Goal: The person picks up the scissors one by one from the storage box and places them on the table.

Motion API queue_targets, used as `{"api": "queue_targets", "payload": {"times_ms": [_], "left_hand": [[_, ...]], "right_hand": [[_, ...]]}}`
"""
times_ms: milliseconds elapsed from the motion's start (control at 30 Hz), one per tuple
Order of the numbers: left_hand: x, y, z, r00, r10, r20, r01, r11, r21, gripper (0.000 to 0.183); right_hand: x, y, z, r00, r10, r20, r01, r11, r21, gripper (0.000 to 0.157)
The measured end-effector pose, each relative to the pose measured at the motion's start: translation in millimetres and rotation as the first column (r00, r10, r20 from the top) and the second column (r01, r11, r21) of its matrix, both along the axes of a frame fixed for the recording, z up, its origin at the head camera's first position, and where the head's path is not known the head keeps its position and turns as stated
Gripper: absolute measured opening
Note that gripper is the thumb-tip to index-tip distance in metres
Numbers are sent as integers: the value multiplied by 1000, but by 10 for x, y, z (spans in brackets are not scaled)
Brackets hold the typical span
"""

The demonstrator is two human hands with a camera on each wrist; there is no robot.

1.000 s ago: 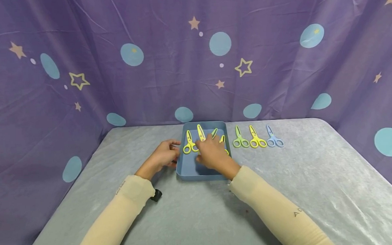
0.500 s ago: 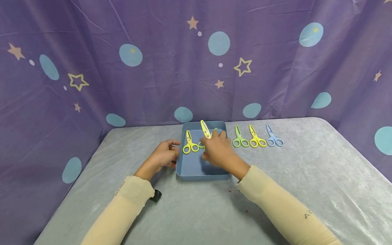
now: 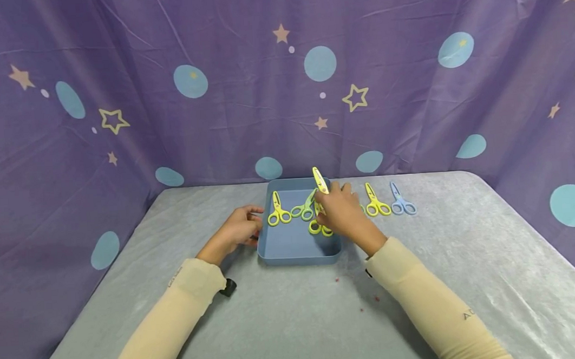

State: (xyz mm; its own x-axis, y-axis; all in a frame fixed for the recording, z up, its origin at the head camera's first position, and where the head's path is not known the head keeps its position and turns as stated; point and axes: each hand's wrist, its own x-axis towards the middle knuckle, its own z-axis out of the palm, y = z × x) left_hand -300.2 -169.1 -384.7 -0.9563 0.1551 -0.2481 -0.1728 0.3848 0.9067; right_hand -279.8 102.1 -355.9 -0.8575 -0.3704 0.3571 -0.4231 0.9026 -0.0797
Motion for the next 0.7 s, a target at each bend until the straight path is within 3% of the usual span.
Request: {"api": "queue_targets", "payload": {"times_ms": [700], "left_hand": [[21,0,11,1000,6,-9,-6,1000,-2,52]], "right_hand": [[-114,531,-12,997,-78,20,79,995,-67,35]]}}
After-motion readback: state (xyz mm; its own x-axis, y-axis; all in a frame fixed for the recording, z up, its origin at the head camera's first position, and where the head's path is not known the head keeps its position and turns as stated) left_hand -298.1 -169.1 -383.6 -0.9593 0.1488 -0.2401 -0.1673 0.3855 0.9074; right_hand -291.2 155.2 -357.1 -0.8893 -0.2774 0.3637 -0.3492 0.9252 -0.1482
